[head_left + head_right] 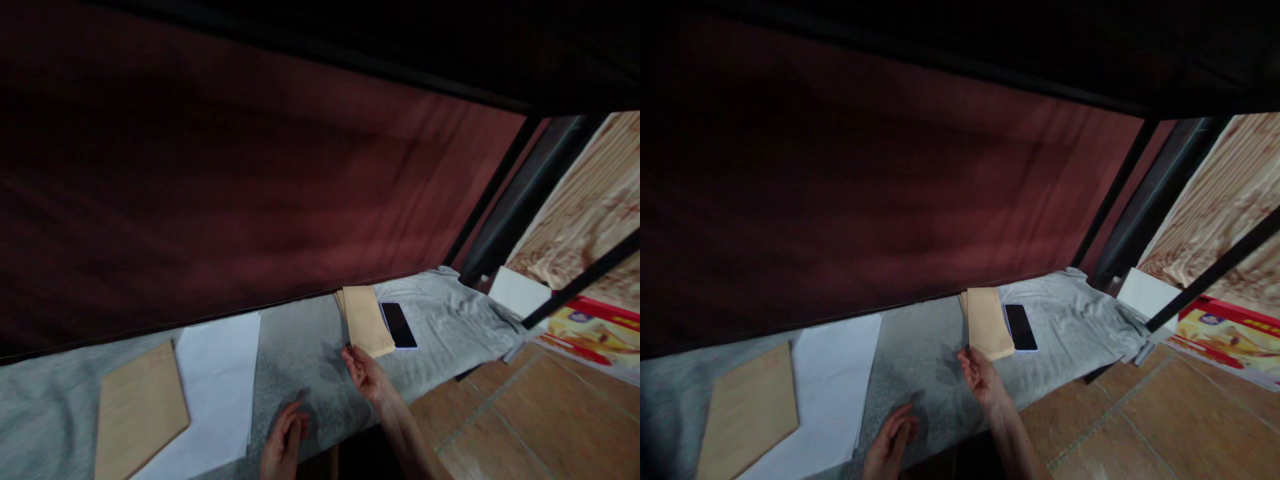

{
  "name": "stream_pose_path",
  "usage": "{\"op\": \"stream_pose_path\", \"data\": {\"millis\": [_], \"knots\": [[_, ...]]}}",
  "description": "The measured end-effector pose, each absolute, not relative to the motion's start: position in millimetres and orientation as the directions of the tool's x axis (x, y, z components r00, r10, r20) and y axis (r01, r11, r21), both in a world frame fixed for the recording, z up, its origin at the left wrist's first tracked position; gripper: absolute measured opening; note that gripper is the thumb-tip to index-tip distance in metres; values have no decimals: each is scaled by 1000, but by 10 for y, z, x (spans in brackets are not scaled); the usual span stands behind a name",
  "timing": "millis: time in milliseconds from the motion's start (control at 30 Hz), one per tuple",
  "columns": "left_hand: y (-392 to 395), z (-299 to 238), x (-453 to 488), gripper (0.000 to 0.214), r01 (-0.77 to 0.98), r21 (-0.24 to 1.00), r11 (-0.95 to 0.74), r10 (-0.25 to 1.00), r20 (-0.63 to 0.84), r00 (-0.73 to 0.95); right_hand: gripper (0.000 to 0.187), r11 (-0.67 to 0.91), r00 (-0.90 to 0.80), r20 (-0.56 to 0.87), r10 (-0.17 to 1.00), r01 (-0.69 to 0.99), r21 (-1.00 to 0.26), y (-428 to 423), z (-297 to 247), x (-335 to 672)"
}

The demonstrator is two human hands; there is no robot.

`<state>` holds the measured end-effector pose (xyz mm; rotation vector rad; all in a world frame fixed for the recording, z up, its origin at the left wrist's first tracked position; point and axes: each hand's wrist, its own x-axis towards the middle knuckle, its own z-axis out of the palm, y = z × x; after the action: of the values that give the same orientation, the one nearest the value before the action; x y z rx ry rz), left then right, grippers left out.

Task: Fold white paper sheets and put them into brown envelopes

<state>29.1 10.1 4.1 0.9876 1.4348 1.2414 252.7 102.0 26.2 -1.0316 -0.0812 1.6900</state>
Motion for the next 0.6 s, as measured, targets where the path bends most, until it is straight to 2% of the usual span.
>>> {"op": "stream_pose_path", "data": {"millis": [200,333,400,433,500,533,600], "knots": [[94,-4,285,55,38,992,121,978,-113,-173,11,-364,19,-553,833,-734,-574,1007,259,2485],[100,-35,237,60,-22,988,152,971,-153,-181,10,-395,-24,-530,848,-694,-601,968,315,2493],[131,-8,231,61,-87,977,194,960,-207,-188,20,-371,-2,-466,885,-609,-701,970,379,2585],[162,22,248,61,-121,969,217,955,-237,-179,24,-311,69,-405,912,-526,-791,985,418,2663],[272,111,348,60,-171,950,260,950,-283,-130,28,-122,292,-185,938,-224,-967,1043,496,2876],[353,166,437,60,-180,945,273,952,-292,-93,28,-26,410,-40,911,-41,-999,1080,526,2997],[562,282,688,58,-144,952,270,961,-276,-27,28,50,467,195,863,306,-951,1153,554,3230]]}}
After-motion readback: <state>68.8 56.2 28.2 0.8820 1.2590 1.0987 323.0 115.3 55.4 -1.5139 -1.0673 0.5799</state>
